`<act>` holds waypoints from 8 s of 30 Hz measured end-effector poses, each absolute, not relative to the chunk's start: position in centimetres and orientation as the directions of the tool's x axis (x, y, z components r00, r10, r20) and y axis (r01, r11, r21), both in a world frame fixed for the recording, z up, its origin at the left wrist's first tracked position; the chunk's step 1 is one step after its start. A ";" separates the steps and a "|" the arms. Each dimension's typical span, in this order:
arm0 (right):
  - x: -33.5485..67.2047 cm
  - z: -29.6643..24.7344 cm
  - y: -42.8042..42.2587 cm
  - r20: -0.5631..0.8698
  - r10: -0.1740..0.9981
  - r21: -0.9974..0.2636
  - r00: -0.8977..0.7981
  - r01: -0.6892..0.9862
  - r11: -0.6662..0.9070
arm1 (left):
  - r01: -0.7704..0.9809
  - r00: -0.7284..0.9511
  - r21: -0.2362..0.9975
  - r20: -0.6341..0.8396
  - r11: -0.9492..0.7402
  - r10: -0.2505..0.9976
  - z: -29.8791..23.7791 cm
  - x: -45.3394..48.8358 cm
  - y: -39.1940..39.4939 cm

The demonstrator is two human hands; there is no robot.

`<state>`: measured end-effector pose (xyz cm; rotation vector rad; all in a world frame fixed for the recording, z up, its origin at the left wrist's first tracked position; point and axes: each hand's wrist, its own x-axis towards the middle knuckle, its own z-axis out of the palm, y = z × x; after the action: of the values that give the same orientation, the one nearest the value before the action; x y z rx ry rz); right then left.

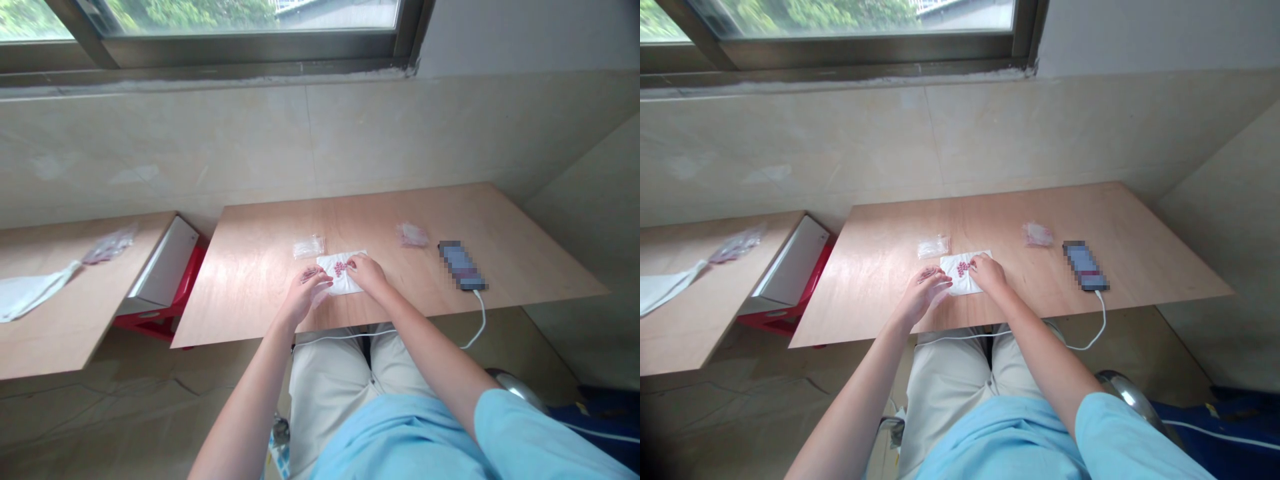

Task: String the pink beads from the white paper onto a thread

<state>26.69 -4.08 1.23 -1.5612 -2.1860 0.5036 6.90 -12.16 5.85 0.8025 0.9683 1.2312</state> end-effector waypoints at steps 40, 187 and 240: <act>25.1 2.1 -10.1 -0.142 0.877 -0.987 -0.458 0.130 -0.091 | -0.524 0.068 0.839 -0.130 0.146 0.989 6.9 6.8 -12.5; 35.8 6.6 -13.9 0.125 0.903 -0.989 -0.411 0.023 0.147 | 0.497 0.168 0.803 0.281 -0.328 0.945 9.4 14.5 -18.5; 39.5 6.2 -8.1 -0.020 0.994 -0.987 -0.103 -0.158 -0.037 | -0.171 -0.123 0.982 -0.103 0.082 0.987 8.7 14.4 -18.0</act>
<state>39.53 -8.08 6.22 -1.0606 -1.1486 1.3760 14.44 -18.00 8.70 0.9530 1.2215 1.3085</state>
